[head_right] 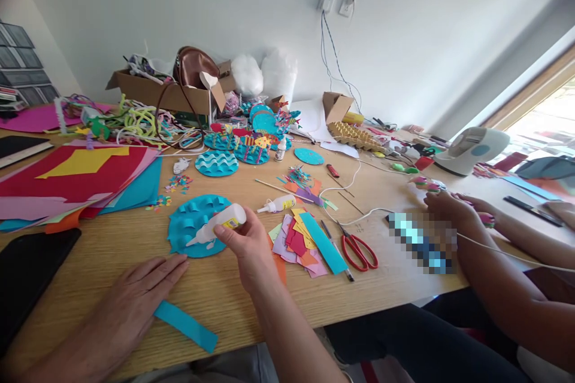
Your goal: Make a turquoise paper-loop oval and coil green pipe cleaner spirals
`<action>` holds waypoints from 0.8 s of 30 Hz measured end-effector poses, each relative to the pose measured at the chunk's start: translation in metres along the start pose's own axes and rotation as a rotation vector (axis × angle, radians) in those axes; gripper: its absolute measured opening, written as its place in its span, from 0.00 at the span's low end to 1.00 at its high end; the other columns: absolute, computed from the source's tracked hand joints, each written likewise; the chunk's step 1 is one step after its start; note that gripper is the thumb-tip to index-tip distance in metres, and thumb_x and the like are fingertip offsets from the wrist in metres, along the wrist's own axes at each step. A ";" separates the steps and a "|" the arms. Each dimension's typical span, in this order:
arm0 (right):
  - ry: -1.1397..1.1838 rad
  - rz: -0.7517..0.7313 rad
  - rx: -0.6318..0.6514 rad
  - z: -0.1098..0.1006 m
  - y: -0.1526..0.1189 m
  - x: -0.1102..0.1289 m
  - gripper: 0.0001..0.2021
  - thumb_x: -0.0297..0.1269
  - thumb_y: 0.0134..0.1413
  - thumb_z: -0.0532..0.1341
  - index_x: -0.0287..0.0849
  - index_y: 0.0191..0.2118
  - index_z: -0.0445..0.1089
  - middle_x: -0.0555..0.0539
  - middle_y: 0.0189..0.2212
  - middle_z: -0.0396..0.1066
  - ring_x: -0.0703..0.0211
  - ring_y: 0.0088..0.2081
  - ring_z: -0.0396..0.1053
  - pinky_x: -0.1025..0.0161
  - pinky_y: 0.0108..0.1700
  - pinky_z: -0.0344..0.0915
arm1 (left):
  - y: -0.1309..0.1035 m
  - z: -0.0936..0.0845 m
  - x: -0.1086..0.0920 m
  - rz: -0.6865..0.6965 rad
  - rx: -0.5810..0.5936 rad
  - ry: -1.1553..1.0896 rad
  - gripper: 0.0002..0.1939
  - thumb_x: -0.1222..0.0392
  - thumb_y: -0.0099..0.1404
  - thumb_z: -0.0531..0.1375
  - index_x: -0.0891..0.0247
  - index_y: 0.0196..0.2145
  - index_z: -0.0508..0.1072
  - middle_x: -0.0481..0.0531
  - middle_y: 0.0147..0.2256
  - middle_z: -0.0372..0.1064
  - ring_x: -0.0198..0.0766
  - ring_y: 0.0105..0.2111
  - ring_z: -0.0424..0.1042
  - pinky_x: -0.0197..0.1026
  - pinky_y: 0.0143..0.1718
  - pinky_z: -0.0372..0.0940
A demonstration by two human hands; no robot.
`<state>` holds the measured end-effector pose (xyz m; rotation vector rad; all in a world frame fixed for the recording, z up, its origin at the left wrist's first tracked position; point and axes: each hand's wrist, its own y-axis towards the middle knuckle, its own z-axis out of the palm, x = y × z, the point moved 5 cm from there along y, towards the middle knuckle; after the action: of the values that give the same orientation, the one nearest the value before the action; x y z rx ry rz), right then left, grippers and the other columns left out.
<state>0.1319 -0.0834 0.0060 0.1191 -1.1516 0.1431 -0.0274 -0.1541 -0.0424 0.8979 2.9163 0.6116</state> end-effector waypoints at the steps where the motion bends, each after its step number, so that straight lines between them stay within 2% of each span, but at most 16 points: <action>1: -0.015 -0.009 0.005 0.001 -0.001 0.001 0.14 0.35 0.38 0.68 0.44 0.35 0.68 0.51 0.32 0.72 0.60 0.36 0.68 0.64 0.39 0.64 | 0.000 0.000 0.000 0.006 -0.006 0.007 0.27 0.77 0.55 0.46 0.60 0.49 0.69 0.51 0.49 0.69 0.42 0.45 0.68 0.44 0.43 0.64; 10: -0.058 -0.007 -0.046 -0.008 -0.003 -0.001 0.14 0.36 0.37 0.68 0.44 0.33 0.65 0.53 0.28 0.69 0.62 0.32 0.66 0.64 0.36 0.63 | 0.002 -0.004 -0.001 0.012 -0.014 0.026 0.27 0.76 0.55 0.46 0.60 0.48 0.70 0.51 0.48 0.70 0.42 0.43 0.69 0.44 0.42 0.64; 15: -0.119 -0.055 -0.096 -0.032 0.006 0.021 0.17 0.35 0.36 0.68 0.45 0.34 0.63 0.55 0.26 0.66 0.63 0.30 0.65 0.64 0.34 0.62 | 0.004 -0.005 -0.001 0.016 0.010 0.044 0.28 0.78 0.53 0.46 0.61 0.48 0.71 0.49 0.48 0.70 0.40 0.44 0.68 0.41 0.42 0.63; 18: -0.257 -0.133 -0.124 -0.061 0.031 0.049 0.16 0.39 0.37 0.68 0.45 0.35 0.64 0.56 0.25 0.65 0.67 0.28 0.63 0.69 0.31 0.61 | 0.005 -0.009 0.000 0.009 -0.017 0.059 0.30 0.79 0.51 0.46 0.59 0.46 0.72 0.46 0.47 0.71 0.37 0.42 0.69 0.39 0.42 0.62; 20: -0.368 -0.099 -0.177 -0.087 0.058 0.064 0.17 0.41 0.36 0.68 0.46 0.33 0.64 0.57 0.24 0.65 0.69 0.25 0.63 0.71 0.28 0.60 | 0.004 -0.012 0.000 0.014 -0.063 0.071 0.29 0.78 0.51 0.46 0.59 0.45 0.72 0.44 0.46 0.72 0.36 0.41 0.69 0.38 0.41 0.62; 24: -0.484 0.029 -0.159 -0.132 0.120 0.076 0.17 0.35 0.29 0.70 0.43 0.28 0.63 0.52 0.25 0.68 0.65 0.27 0.68 0.67 0.31 0.66 | -0.001 -0.005 -0.001 0.061 -0.164 0.044 0.31 0.76 0.52 0.47 0.55 0.50 0.68 0.42 0.47 0.71 0.37 0.42 0.67 0.38 0.42 0.59</action>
<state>0.2597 0.0602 0.0247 -0.0062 -1.6426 0.0471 -0.0279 -0.1569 -0.0378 0.9674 2.8338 0.8704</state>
